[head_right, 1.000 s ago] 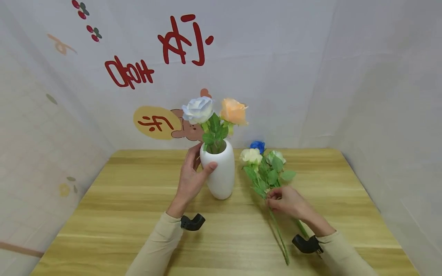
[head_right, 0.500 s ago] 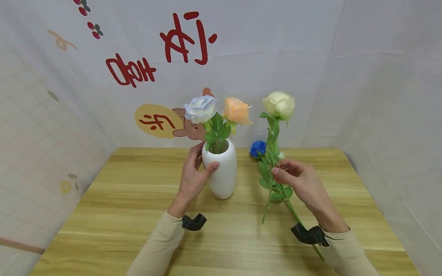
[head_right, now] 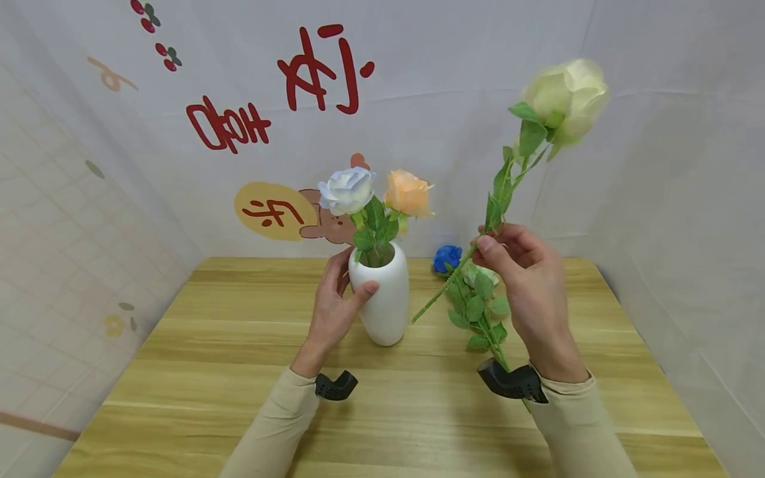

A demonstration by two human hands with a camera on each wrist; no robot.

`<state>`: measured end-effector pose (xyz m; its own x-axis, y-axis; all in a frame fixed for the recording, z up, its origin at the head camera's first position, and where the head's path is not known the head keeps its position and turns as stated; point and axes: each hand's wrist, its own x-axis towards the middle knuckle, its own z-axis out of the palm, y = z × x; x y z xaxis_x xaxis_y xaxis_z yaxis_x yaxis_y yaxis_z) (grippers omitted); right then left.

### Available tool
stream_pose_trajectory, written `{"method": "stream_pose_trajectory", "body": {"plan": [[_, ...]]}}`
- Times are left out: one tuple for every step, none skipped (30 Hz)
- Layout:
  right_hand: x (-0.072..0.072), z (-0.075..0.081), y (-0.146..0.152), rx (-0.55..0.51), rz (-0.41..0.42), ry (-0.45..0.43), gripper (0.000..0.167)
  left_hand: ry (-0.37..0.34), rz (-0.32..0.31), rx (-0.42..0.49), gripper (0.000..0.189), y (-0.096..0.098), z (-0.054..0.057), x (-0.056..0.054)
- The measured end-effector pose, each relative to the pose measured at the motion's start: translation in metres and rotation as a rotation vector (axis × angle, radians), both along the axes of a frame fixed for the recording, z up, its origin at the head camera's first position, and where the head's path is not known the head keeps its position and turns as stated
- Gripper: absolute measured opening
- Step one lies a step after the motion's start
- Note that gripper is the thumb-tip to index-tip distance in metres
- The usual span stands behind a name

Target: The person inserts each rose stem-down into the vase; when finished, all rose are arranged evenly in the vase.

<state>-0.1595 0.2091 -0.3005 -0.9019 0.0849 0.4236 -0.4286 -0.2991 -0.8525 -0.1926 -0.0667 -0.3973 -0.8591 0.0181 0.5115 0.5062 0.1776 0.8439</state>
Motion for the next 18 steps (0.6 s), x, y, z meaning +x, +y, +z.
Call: {"method": "stream_pose_trajectory", "body": {"plan": [[-0.001,0.004,-0.003,-0.029,0.006,0.019,0.013,-0.005,0.002,-0.001,0.088,0.000,0.000,0.000],[-0.002,0.007,-0.005,-0.060,0.009,0.037,0.015,-0.009,0.001,0.000,0.088,0.000,0.000,0.001],[-0.004,0.011,-0.008,-0.083,0.009,0.054,0.016,-0.012,0.002,0.000,0.089,0.000,0.000,0.001],[-0.005,0.014,-0.011,-0.103,0.006,0.068,0.017,-0.016,0.003,0.000,0.089,0.000,0.000,0.001],[-0.007,0.018,-0.013,-0.118,-0.002,0.076,0.018,-0.019,0.002,0.001,0.090,0.000,0.000,0.001],[-0.010,0.021,-0.016,-0.137,-0.002,0.085,0.019,-0.020,0.004,0.000,0.091,0.000,0.000,0.002],[-0.012,0.025,-0.019,-0.150,-0.007,0.091,0.021,-0.021,0.005,0.000,0.093,0.000,0.000,0.002],[-0.015,0.028,-0.022,-0.157,-0.014,0.096,0.022,-0.022,0.007,-0.001,0.093,0.000,0.000,0.002],[-0.018,0.031,-0.025,-0.156,-0.022,0.104,0.023,-0.024,0.009,-0.002,0.094,0.000,-0.001,0.003],[-0.021,0.034,-0.028,-0.156,-0.029,0.109,0.024,-0.025,0.010,-0.004,0.093,0.000,-0.001,0.003],[-0.023,0.037,-0.031,-0.156,-0.034,0.118,0.025,-0.026,0.010,-0.005,0.093,0.000,-0.001,0.004],[-0.026,0.040,-0.034,-0.156,-0.035,0.129,0.025,-0.028,0.009,-0.006,0.092,0.000,-0.001,0.004],[-0.029,0.042,-0.037,-0.150,-0.037,0.141,0.025,-0.030,0.008,-0.007,0.091,0.000,0.000,0.004],[-0.031,0.044,-0.039,-0.140,-0.041,0.153,0.024,-0.030,0.007,-0.008,0.090,0.001,0.000,0.004],[-0.034,0.046,-0.042,-0.136,-0.042,0.164,0.023,-0.029,0.004,-0.007,0.088,0.001,0.001,0.003],[-0.036,0.046,-0.045,-0.129,-0.043,0.170,0.022,-0.027,0.001,-0.006,0.087,0.001,0.001,0.003],[-0.038,0.046,-0.048,-0.119,-0.044,0.176,0.021,-0.027,0.001,-0.005,0.086,0.000,0.002,0.003],[-0.039,0.045,-0.050,-0.102,-0.046,0.179,0.020,-0.026,0.002,-0.004,0.085,0.000,0.002,0.003]]}}
